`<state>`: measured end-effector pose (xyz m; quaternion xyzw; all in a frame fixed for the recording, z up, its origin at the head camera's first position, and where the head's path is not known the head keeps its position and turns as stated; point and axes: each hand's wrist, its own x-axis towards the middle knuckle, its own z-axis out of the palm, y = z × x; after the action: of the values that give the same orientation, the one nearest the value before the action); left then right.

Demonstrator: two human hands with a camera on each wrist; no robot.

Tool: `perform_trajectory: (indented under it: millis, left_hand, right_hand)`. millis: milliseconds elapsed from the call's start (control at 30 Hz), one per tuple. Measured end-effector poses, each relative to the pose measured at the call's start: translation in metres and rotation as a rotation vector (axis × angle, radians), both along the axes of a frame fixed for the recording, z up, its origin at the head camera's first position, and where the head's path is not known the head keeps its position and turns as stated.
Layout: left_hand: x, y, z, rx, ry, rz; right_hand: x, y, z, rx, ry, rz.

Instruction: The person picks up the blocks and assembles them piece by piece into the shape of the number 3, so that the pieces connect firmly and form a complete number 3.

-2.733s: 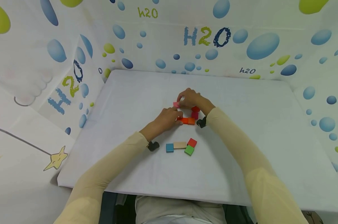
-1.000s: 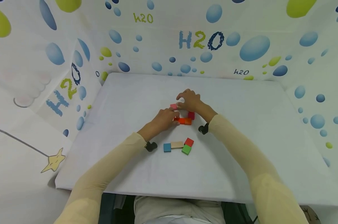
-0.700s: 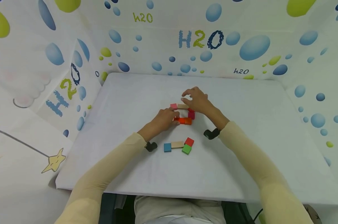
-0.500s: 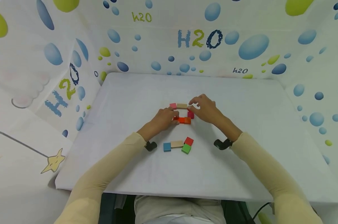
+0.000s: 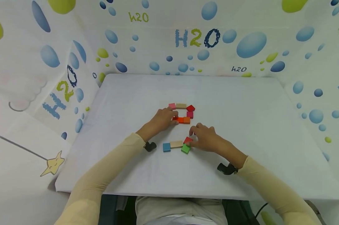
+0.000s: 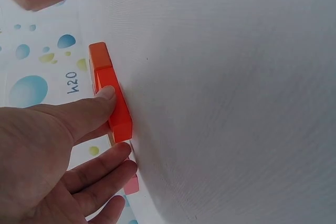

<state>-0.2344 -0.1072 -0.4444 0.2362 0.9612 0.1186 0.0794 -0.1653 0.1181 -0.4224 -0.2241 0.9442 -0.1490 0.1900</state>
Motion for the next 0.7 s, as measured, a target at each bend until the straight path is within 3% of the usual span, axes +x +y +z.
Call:
perform_trajectory:
  millis: [167, 433, 700]
  left_hand:
    - [0.0, 0.0, 0.001, 0.009, -0.002, 0.006]
    - [0.001, 0.0, 0.001, 0.002, 0.009, -0.008]
    - [0.003, 0.0, 0.001, 0.014, -0.005, -0.001]
  right_hand:
    - [0.006, -0.001, -0.003, 0.007, -0.006, -0.008]
    - [0.0, 0.009, -0.005, -0.063, -0.073, -0.005]
    - [-0.008, 0.012, -0.01, -0.078, -0.038, -0.08]
